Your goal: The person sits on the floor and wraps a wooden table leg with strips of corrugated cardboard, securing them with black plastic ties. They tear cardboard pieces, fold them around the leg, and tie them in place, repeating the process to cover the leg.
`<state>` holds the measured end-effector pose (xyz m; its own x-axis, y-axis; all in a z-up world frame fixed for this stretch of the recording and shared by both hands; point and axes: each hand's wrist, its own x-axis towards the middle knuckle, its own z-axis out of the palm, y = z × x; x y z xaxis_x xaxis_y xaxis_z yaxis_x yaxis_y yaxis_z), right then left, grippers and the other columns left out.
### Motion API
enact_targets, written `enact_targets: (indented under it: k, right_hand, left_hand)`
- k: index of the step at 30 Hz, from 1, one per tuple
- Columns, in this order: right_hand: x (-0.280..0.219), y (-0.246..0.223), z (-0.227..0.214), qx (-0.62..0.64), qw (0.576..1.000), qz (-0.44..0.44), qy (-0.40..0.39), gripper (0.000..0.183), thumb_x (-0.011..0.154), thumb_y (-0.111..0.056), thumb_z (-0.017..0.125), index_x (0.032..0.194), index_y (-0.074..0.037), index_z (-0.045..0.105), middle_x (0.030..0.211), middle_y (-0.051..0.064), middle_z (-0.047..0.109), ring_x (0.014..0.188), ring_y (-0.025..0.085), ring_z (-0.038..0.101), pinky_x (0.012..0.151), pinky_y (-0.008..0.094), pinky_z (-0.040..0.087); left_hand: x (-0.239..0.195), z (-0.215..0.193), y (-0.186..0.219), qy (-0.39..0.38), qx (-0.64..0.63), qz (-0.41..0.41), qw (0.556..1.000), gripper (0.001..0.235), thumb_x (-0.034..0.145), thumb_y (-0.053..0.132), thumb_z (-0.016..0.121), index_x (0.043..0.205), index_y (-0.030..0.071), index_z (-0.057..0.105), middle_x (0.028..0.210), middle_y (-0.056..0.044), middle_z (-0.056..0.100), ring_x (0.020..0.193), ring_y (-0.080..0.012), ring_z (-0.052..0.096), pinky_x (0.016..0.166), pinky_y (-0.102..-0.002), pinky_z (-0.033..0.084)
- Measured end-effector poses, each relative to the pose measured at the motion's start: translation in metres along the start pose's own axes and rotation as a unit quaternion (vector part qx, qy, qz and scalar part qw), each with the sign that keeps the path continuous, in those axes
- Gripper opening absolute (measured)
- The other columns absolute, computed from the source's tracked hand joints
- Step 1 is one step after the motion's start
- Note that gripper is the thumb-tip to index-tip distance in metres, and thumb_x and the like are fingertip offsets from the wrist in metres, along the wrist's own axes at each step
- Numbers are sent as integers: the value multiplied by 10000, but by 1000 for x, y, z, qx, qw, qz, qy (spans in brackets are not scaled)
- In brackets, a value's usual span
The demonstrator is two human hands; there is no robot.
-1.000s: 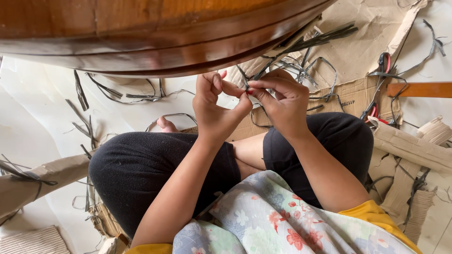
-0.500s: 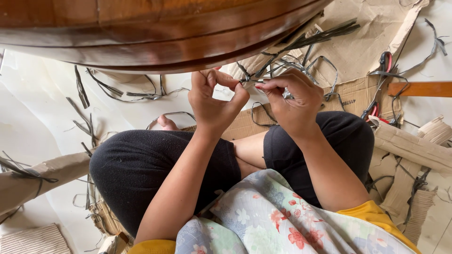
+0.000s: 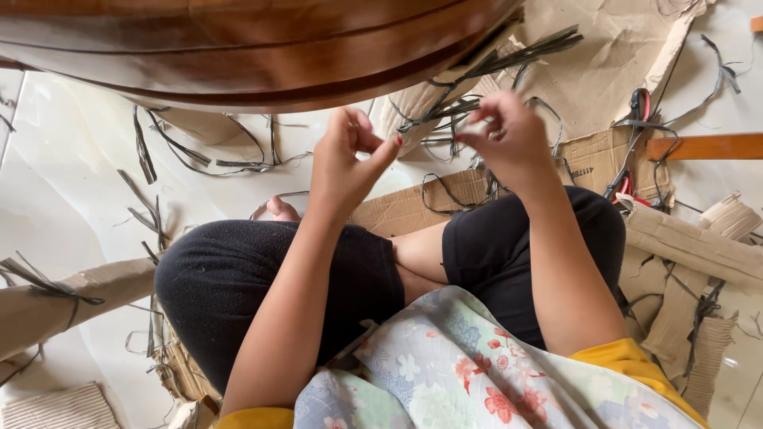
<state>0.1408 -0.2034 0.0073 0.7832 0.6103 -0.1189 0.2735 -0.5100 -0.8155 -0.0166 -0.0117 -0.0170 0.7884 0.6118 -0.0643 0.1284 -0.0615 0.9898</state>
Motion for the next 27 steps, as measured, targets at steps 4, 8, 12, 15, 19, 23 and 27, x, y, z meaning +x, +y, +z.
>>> enact_targets:
  k: [4,8,12,15,19,23,27]
  right_hand:
    - [10,69,40,-228,953,119,-159,344,764,-243,859,1045,-83,745,982,152,764,1044,386,704,930,511,529]
    - [31,187,114,-416,878,71,-226,312,768,-222,865,1043,-110,769,972,139,750,973,363,741,852,550,577]
    - [42,200,133,-430,875,-57,-215,167,732,-47,795,895,-25,766,812,122,732,853,360,755,739,554,616]
    - [37,152,108,-287,931,-10,-224,139,816,-227,744,824,-95,788,881,155,761,949,405,730,886,500,581]
    - [52,137,75,-116,973,-78,-184,347,846,-432,733,868,-87,773,803,201,721,918,423,695,846,530,512]
    - [58,79,39,-69,985,144,68,67,776,-85,629,719,-50,639,439,78,588,421,179,662,474,288,570]
    - [64,51,25,86,975,104,175,84,811,-42,676,874,6,704,502,109,628,385,128,645,419,229,541]
  left_hand:
    - [-11,-2,5,-149,216,-92,961,314,878,271,735,1088,105,570,901,-137,773,924,-327,755,824,-489,565]
    - [-9,4,-18,-241,421,-122,866,410,865,302,781,1196,102,645,1022,-104,781,1012,-332,740,869,-483,579]
    - [-5,-6,-26,-203,442,-142,862,428,879,371,764,1225,153,639,1045,-58,774,1057,-297,721,879,-479,560]
    - [-1,-16,-31,-180,448,-123,867,415,875,356,774,1202,132,650,1007,-86,770,1023,-316,728,863,-484,567]
    - [6,-24,-16,-166,418,-134,883,399,885,333,759,1209,126,653,1019,-83,765,1034,-315,721,873,-483,561]
    - [12,-31,-20,-165,415,-131,885,406,900,356,719,1233,145,625,1089,-88,753,1078,-321,709,878,-499,555]
    - [15,-33,-18,-143,400,-118,898,401,894,372,725,1221,158,637,1116,-83,748,1083,-310,710,873,-488,554]
